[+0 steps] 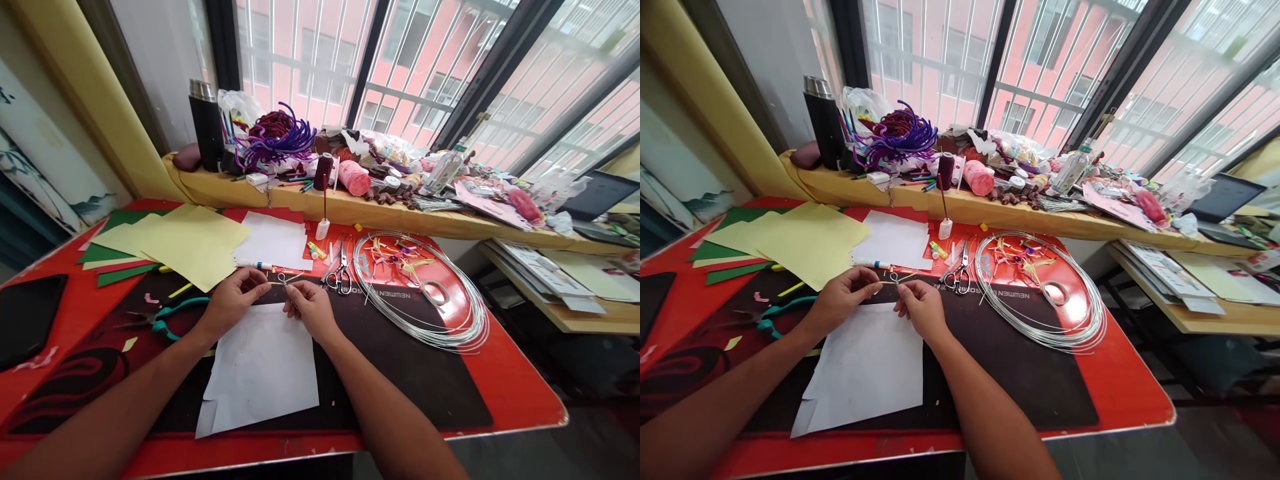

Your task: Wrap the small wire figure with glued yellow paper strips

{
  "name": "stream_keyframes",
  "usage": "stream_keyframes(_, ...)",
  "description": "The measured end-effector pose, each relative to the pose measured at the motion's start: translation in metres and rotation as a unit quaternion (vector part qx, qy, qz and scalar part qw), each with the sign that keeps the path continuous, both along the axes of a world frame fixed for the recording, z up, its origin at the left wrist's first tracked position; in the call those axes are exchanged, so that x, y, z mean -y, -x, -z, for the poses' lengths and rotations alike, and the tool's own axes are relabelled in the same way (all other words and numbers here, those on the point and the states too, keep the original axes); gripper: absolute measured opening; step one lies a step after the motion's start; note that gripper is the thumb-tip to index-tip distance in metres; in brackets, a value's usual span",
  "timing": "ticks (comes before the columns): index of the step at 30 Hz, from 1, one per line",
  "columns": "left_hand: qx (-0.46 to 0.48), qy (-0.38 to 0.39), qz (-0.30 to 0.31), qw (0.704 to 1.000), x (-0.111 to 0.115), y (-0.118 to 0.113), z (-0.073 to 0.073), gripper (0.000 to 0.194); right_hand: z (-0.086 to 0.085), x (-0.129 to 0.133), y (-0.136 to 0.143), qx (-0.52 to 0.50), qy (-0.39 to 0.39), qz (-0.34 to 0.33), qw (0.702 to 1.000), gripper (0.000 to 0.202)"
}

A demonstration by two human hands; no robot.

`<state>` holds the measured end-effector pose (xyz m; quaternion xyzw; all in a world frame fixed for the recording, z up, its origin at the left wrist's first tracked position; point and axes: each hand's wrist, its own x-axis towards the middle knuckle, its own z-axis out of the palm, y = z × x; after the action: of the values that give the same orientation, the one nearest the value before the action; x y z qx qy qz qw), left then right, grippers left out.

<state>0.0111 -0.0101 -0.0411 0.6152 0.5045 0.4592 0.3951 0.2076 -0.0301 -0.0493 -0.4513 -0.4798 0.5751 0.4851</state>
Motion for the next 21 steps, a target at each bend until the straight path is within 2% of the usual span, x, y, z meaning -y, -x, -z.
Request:
stream_keyframes(5,0.016,0.002,-0.009,1.0,0.0,-0.0004,0.0013,0.033,0.0001,0.0001,0.0002,0.001,0.001,0.0,1.0,0.035)
stream_keyframes(8,0.033,0.002,0.006,0.999,0.0012,-0.0011,0.0014,0.031,0.0,0.0007,-0.0002,0.002,0.002,0.005,1.0,0.033)
stream_keyframes(13,0.025,0.017,0.02,0.999,0.0027,-0.0009,0.0022,0.039,-0.0007,0.0014,-0.0005,-0.006,-0.003,-0.005,1.0,0.034)
stream_keyframes(21,0.016,0.012,0.005,1.0,0.001,0.0008,0.0021,0.032,0.001,0.0001,-0.0007,0.001,0.001,-0.004,1.0,0.033)
